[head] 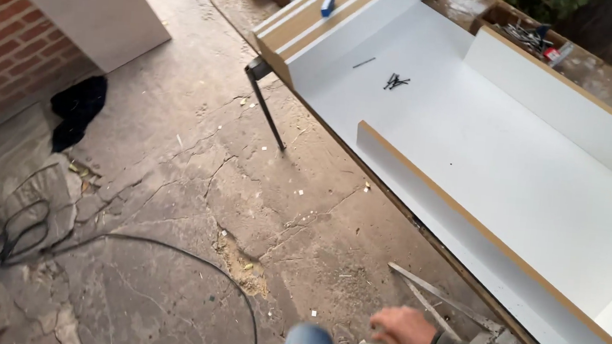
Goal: The person assembles a white melamine cabinet box on an outdoor workbench. They position wooden edge strips and panels against the cabinet sides, then drive screws through the panels with a cordless drill, repositioning the box and picking up loose screws from inside it between fastening steps.
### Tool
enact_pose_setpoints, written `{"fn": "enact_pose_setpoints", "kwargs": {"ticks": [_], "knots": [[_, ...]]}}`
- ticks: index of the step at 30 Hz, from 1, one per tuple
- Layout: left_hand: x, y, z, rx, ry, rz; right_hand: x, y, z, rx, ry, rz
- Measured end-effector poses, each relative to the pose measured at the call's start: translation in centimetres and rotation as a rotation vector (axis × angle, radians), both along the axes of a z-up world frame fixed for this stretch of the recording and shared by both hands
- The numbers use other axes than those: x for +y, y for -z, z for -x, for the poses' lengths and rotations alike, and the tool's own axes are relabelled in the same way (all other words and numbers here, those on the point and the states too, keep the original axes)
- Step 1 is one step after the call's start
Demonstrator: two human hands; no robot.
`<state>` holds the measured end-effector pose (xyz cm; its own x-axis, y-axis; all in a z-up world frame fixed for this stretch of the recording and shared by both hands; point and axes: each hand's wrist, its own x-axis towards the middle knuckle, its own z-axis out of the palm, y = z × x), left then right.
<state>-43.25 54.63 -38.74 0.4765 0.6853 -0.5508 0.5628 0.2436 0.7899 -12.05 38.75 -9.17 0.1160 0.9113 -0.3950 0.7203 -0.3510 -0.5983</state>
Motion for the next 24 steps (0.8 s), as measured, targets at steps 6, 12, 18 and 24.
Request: {"fn": "enact_pose_setpoints", "kwargs": {"ticks": [6,12,18,24], "knots": [[15.3,-23.9,-20.4,-0.140,0.233,-0.088,3.5,-4.4,-7.8,0.110,0.613,-0.056],[25.9,-28.9,-37.1,-0.291,0.540,-0.111,8.8,-8.8,-18.5,-0.042,0.844,-0.378],[35.6,-25.6,-48.8,-0.286,0.563,0.018,22.9,-12.7,-36.9,-0.286,1.000,-0.341],[42.4,-25.8,-55.5,-0.183,0.602,0.046,30.3,-1.9,-50.2,-0.488,0.913,-0.250]]}}
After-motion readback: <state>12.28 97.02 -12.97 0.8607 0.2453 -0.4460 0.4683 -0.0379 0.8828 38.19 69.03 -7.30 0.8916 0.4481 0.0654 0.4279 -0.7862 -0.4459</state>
